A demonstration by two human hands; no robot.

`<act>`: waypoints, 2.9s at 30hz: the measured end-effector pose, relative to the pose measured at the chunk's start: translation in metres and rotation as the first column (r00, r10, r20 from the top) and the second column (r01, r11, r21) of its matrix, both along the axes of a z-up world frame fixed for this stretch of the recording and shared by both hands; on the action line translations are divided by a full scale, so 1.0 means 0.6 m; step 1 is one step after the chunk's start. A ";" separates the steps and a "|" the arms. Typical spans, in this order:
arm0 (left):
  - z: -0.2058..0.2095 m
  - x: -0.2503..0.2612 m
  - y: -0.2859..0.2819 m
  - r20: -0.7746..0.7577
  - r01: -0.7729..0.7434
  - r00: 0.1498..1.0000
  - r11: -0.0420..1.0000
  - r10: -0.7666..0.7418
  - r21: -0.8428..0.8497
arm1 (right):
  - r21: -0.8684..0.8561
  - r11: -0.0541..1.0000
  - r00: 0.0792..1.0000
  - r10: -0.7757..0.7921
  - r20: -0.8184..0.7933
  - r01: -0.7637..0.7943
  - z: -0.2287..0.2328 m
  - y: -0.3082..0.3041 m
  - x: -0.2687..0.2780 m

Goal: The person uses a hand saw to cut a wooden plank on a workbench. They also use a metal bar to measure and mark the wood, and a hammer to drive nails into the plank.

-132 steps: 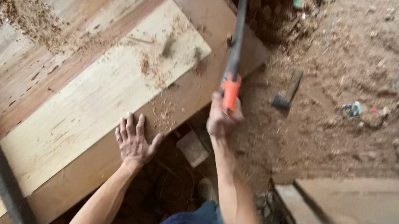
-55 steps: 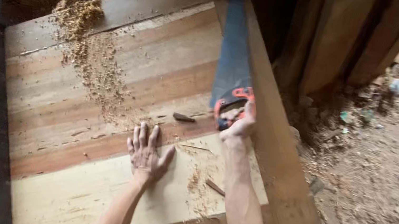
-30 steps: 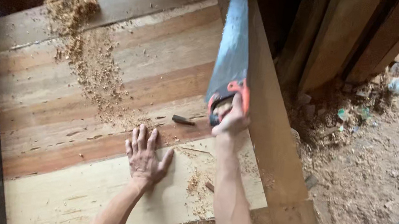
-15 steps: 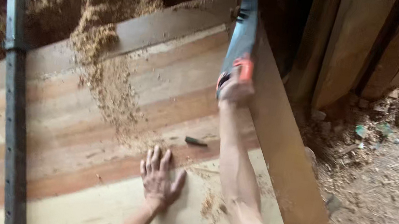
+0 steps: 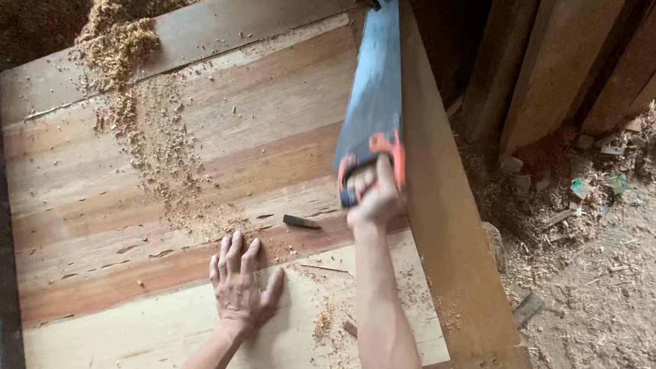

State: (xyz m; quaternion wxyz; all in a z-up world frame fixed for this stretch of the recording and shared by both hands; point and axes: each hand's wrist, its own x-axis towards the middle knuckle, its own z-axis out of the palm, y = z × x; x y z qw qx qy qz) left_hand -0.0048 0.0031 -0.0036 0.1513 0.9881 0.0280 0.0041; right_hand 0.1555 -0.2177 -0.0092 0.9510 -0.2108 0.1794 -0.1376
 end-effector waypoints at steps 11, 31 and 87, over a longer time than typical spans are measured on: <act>0.004 0.006 -0.001 0.047 0.014 0.999 0.999 -0.013 -0.032 | -0.138 0.988 0.988 -0.081 -0.131 0.062 -0.082 -0.036 0.356; -0.017 -0.006 0.000 0.018 0.045 0.999 0.998 -0.046 0.050 | 0.055 0.999 0.984 0.012 -0.177 -0.002 -0.009 -0.035 -0.060; -0.001 0.005 -0.011 0.089 0.016 0.996 1.000 -0.014 -0.023 | -0.156 0.984 0.986 0.062 -0.154 -0.086 -0.038 -0.052 0.098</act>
